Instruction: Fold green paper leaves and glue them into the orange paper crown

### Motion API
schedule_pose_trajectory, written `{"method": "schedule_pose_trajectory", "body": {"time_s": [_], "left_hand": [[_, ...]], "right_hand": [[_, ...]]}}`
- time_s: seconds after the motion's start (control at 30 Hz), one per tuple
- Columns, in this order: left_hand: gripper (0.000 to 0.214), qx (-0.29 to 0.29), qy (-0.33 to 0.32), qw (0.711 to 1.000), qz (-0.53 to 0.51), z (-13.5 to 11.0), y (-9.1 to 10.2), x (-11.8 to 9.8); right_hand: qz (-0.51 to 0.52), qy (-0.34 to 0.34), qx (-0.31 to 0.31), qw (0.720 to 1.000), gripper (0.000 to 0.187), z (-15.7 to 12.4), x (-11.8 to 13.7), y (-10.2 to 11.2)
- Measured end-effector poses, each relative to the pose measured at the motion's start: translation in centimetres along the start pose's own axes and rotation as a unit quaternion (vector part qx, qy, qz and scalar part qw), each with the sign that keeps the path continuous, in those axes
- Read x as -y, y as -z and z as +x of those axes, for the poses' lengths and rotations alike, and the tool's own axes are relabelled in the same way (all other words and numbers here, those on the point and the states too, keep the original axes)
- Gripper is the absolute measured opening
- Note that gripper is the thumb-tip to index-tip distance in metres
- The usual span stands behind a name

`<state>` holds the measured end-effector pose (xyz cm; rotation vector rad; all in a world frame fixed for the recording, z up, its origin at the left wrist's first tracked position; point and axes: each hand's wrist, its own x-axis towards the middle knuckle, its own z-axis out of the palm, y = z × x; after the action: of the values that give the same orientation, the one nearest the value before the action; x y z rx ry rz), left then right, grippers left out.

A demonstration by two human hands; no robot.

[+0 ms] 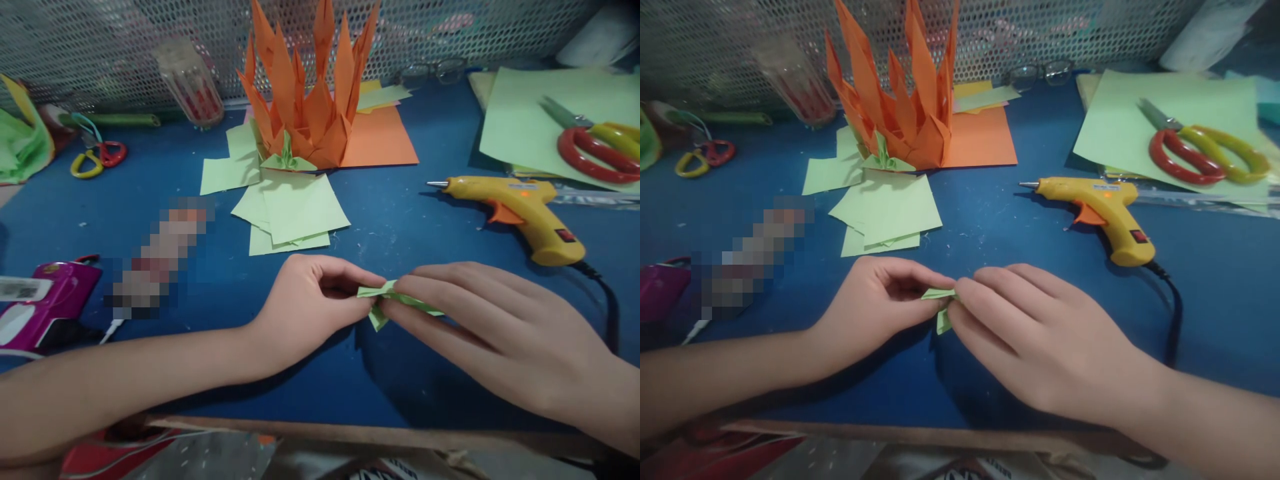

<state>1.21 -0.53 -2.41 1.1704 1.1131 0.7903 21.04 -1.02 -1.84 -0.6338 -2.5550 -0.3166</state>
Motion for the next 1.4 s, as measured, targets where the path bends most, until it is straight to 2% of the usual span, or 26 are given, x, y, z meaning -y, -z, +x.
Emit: {"method": "schedule_pose_trajectory", "body": {"time_s": [0.07,0.17,0.5,0.77,0.93,1.2,1.4], "left_hand": [[0.011,0.001,0.003,1.0,-0.01,0.1,0.0,0.1],[0.012,0.002,0.012,1.0,-0.024,0.1,0.0,0.0],[0.015,0.029,0.049,0.998,-0.037,0.3,0.2,-0.5],[0.009,0.047,0.07,0.996,-0.033,0.4,0.4,-0.8],[0.011,0.05,0.053,0.997,-0.037,0.6,0.4,-0.8],[0.008,0.05,0.06,0.997,-0.021,0.7,0.5,-0.9],[0.02,0.068,0.094,0.992,-0.05,0.9,0.7,-0.9]], "right_hand": [[-0.005,0.012,0.005,1.0,0.018,-0.1,0.0,-0.1],[0.02,-0.006,0.0,1.0,0.013,-0.5,0.1,-0.4],[0.103,-0.132,0.021,0.986,0.009,-0.4,0.6,-0.6],[0.175,-0.245,0.028,0.953,0.012,-0.2,0.3,-1.0],[0.209,-0.25,0.032,0.945,0.013,0.2,0.3,-0.6],[0.211,-0.217,0.038,0.952,0.015,0.0,0.1,-0.6],[0.225,-0.21,0.029,0.951,0.015,-0.3,0.0,-0.5]]}}
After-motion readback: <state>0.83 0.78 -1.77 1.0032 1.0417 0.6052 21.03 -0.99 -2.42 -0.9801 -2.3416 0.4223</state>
